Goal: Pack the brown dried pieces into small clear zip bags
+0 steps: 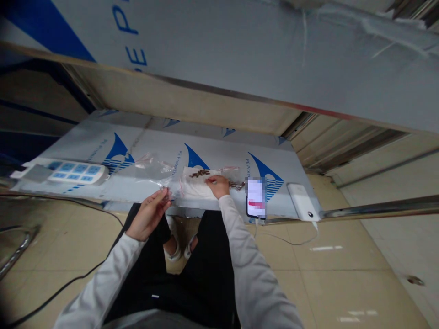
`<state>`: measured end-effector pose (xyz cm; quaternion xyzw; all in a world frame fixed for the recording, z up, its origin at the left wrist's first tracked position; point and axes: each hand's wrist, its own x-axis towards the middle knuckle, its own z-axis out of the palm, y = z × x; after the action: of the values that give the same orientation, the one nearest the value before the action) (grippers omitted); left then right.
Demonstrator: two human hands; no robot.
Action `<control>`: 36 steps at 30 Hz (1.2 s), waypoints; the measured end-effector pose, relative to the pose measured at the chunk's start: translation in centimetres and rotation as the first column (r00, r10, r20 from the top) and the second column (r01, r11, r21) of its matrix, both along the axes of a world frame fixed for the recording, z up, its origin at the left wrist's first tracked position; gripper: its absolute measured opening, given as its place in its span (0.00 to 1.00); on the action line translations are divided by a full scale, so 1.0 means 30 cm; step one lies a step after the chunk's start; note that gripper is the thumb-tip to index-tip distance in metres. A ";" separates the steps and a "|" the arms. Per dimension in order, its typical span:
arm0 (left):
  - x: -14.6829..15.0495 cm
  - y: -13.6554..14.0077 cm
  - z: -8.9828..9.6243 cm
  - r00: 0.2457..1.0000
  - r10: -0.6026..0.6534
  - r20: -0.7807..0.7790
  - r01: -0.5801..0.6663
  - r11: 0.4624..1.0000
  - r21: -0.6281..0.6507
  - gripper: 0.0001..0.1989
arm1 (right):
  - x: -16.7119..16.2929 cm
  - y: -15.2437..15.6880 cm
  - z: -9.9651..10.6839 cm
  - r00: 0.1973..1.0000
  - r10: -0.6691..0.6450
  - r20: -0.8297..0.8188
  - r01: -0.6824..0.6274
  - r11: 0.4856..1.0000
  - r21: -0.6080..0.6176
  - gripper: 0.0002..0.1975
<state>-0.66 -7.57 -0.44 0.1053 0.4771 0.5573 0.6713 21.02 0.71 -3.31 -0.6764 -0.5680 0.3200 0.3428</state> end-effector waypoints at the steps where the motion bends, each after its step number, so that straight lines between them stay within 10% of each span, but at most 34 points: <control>1: 0.002 0.002 0.000 1.000 0.004 0.005 -0.004 1.000 0.006 0.09 | -0.009 0.024 -0.015 1.000 -0.002 0.022 0.002 1.000 -0.007 0.07; 6: 0.024 0.007 0.021 1.000 0.009 0.021 -0.011 0.998 0.060 0.10 | -0.078 -0.032 0.034 0.998 -0.026 0.059 0.022 0.998 0.057 0.11; 12: 0.072 -0.022 0.019 1.000 -0.012 0.014 0.010 0.984 0.175 0.10 | -0.168 -0.246 0.183 0.872 0.113 -0.477 -0.103 0.994 0.047 0.19; 16: 0.077 -0.038 0.021 0.980 -0.071 -0.185 0.114 0.966 0.230 0.12 | -0.163 -0.269 0.233 0.857 0.044 -0.514 0.001 0.996 0.086 0.14; 24: 0.007 0.001 0.151 0.601 0.082 -0.795 0.505 0.732 0.457 0.13 | -0.074 -0.258 0.357 0.910 0.413 -0.031 -0.399 0.895 0.197 0.06; 32: 0.030 -0.028 0.157 0.749 0.056 -0.661 0.323 0.840 0.437 0.07 | -0.110 -0.275 0.325 0.876 0.295 -0.382 -0.261 0.955 0.139 0.11; 36: 0.037 -0.041 0.171 0.804 0.003 -0.594 0.304 0.858 0.415 0.08 | -0.136 -0.293 0.308 0.923 0.240 -0.299 -0.185 0.962 0.199 0.09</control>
<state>0.45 -8.79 4.67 0.4742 0.4891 0.5443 0.4895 16.95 -8.07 5.93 -0.5184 -0.5997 0.4124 0.4490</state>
